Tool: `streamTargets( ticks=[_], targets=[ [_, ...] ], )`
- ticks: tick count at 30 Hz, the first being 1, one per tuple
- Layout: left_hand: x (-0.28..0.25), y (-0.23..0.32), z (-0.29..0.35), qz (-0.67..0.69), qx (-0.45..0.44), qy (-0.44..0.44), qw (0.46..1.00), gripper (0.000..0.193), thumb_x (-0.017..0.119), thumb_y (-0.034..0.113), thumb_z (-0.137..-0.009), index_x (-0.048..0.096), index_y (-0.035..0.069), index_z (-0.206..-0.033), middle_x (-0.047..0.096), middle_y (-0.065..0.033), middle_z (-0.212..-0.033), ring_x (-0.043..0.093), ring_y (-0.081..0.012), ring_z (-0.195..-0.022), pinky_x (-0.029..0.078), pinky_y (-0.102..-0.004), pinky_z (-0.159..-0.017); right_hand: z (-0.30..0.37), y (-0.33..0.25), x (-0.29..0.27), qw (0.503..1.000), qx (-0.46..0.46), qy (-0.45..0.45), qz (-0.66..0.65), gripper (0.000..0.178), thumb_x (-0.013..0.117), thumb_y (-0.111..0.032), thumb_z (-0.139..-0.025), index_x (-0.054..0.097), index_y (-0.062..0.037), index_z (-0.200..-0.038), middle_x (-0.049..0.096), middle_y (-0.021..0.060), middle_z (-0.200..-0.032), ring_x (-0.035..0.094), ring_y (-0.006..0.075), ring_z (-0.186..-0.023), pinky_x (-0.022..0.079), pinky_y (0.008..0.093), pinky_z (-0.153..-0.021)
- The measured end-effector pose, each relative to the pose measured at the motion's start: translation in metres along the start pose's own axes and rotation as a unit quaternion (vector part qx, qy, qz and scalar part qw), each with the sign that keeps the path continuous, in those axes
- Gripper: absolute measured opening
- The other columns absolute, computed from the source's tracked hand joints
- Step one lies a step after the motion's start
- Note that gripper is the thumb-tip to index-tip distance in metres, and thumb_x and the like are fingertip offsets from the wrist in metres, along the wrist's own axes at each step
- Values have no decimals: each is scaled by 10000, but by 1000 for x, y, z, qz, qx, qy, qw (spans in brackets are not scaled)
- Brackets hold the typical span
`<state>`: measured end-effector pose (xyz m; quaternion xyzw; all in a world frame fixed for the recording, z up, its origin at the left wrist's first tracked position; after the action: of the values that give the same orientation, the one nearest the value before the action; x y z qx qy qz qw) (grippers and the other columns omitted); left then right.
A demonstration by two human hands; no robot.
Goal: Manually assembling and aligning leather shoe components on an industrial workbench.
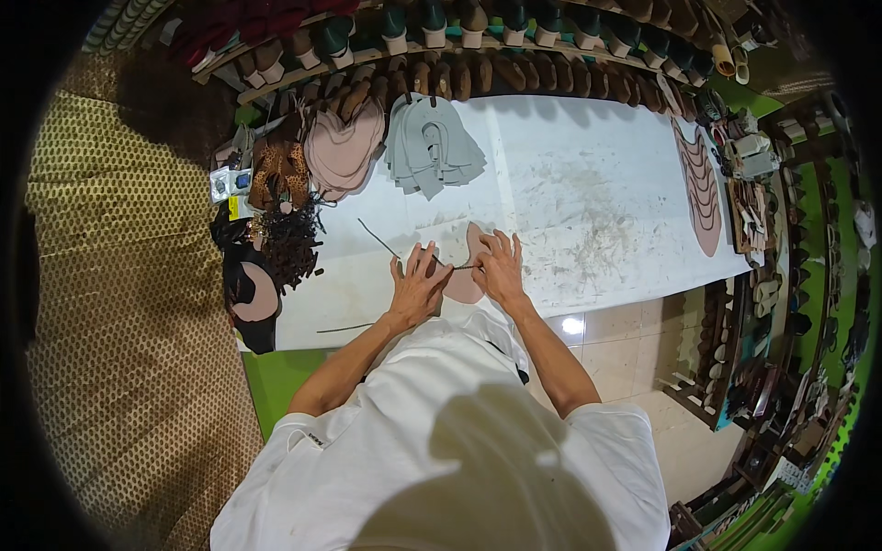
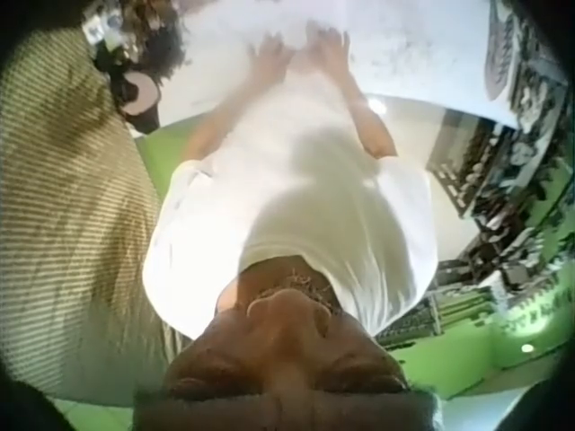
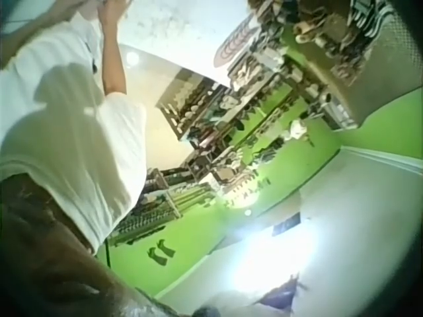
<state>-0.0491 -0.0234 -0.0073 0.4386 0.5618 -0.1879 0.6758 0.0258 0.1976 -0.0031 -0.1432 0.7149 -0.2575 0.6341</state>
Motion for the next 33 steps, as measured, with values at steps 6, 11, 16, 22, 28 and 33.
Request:
streamTargets(
  ticks=[6,11,16,22,28,33],
  targets=[
    [-2,1,-2,-19,10,-44,999,470,678,186,-914,632,249,-1378,211,-152,-1720,181,-404,-1570,150,-783,-1110,-6,2,-1,1000,-2,-5,-2,102,728,-159,-764,738,-60,-791,593,128,-1385,395,394,-1448,163,640,-1236],
    [-9,6,-11,-25,8,-79,997,512,690,169,-871,638,246,-1374,206,-148,-1718,154,-405,-1582,141,-813,-1116,-9,3,-1,1000,-5,-27,8,111,731,-165,-761,750,-66,-807,586,124,-1397,385,383,-1458,153,634,-1244],
    [-9,11,-14,-3,9,-51,999,557,695,158,-829,641,249,-1376,200,-139,-1721,142,-406,-1587,140,-826,-1114,-10,5,-1,999,-6,-37,11,117,738,-175,-763,759,-76,-823,580,117,-1409,370,371,-1470,138,628,-1250],
    [-3,12,-12,-9,7,-59,998,564,689,170,-832,634,257,-1386,198,-129,-1722,162,-410,-1580,142,-830,-1112,-17,5,-2,998,-17,-52,14,103,744,-168,-774,757,-82,-830,583,105,-1407,371,368,-1468,137,625,-1248],
    [-3,21,-10,-25,-11,-49,998,508,682,215,-871,643,261,-1375,239,-123,-1711,180,-398,-1578,145,-819,-1117,-10,6,1,1000,2,-27,14,186,782,-221,-822,761,-90,-953,574,113,-1419,403,356,-1440,167,622,-1234],
    [0,27,-6,-29,-20,-17,999,453,680,263,-909,655,260,-1362,266,-119,-1705,190,-387,-1578,144,-808,-1127,18,3,-2,995,65,49,55,359,792,-327,-856,779,-95,-1130,547,156,-1467,431,344,-1414,207,604,-1216]
  ],
)
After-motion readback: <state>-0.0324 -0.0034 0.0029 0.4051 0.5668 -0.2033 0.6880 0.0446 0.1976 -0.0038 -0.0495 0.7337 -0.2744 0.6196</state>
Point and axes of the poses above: each hand's wrist, its own z-axis away from the middle knuckle, its own x-axis out of the palm, y = z × x, the point moved 1 cm from there along -z, towards the middle knuckle
